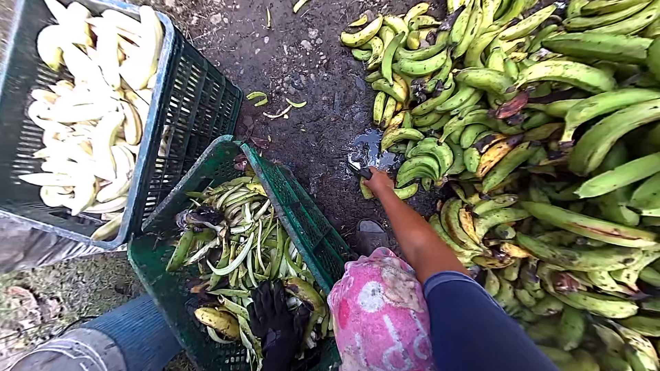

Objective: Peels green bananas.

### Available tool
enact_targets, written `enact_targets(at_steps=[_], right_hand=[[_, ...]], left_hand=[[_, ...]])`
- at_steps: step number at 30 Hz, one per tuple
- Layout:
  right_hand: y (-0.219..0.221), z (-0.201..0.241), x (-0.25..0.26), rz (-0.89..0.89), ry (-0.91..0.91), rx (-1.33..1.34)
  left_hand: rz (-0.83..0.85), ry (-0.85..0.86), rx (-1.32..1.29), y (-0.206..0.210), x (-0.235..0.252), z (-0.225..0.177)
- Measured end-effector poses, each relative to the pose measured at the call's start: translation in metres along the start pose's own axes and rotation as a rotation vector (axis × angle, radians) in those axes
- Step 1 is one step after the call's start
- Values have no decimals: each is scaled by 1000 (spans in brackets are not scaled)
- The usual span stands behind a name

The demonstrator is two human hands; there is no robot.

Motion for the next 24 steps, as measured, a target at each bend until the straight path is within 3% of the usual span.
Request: enact_targets(at_steps=[13, 24], right_hand=[[0, -9, -17, -107, -116, 18], [-4, 5, -26, 86, -195, -66]], left_hand=[[-10, 1, -14, 3, 0, 0], [-16, -6, -28, 3, -1, -1]])
Point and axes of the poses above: each hand's wrist, its own x-axis towards the middle knuckle, its own y-axis out of the palm, z = x × y, the point moved 10 cm from there along x, towards the middle knuckle, and after that the axes turned 14 degrees about x, right-handed, at the moved point
